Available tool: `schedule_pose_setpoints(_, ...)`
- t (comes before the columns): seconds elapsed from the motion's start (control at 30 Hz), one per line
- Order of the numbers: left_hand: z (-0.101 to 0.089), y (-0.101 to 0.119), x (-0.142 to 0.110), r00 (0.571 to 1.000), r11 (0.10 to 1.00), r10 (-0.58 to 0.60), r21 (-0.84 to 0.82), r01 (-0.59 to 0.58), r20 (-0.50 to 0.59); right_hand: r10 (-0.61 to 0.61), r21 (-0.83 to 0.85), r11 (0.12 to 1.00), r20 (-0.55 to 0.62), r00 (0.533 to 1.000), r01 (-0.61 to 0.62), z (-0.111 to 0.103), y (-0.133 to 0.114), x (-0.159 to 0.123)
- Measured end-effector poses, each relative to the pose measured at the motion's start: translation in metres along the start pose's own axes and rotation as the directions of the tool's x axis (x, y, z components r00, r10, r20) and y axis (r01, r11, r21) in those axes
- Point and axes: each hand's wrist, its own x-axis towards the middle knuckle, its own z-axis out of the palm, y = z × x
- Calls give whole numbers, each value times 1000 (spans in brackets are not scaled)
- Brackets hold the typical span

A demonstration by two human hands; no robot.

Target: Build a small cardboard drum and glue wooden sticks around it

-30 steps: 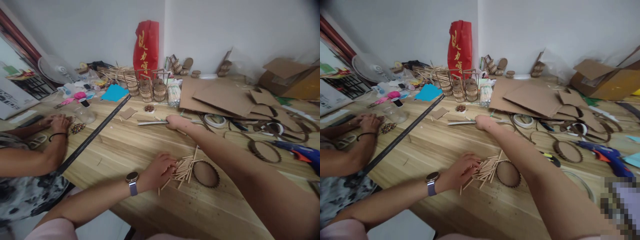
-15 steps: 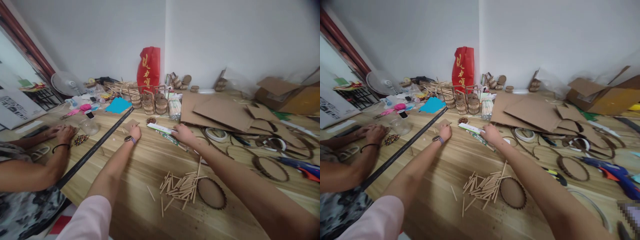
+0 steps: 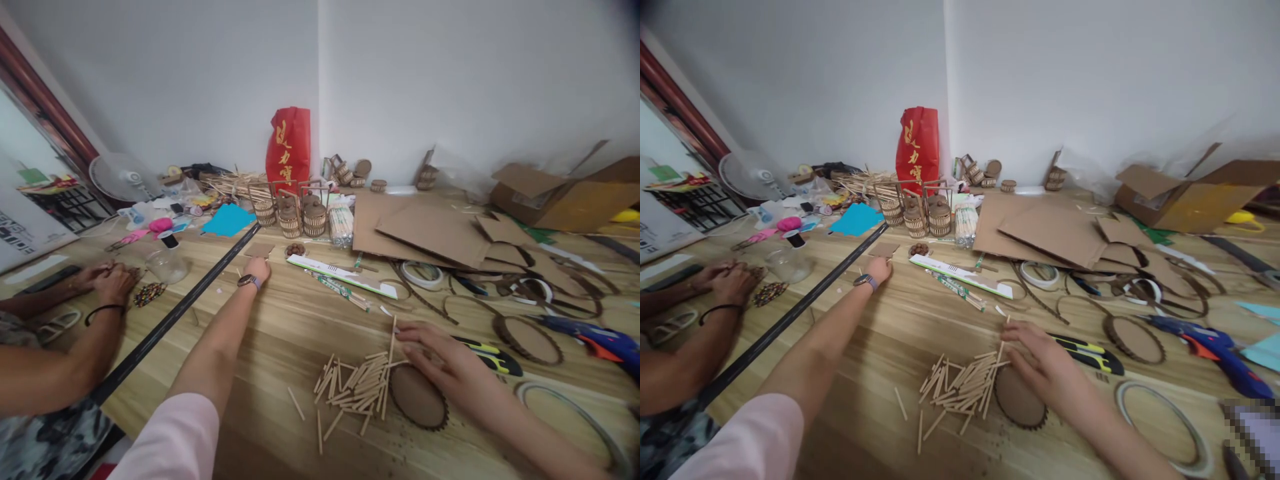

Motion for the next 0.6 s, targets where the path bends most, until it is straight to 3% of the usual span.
schedule_pose_setpoints(0.17, 2, 4, 9, 1000, 1000, 22, 14, -22, -17, 35, -29, 999, -67, 997, -38, -15, -1, -38)
schedule_pose_setpoints(0.33, 4, 11, 16, 997, 997, 81, -7, -81, -15, 88, -74, 993, -37, 995, -90, -20, -4, -70)
schedule_pose_setpoints(0.6, -1, 9, 8, 987, 983, 159, -90, -160, -17, 126, -126, 983, -58, 990, -132, -17, 23, -107)
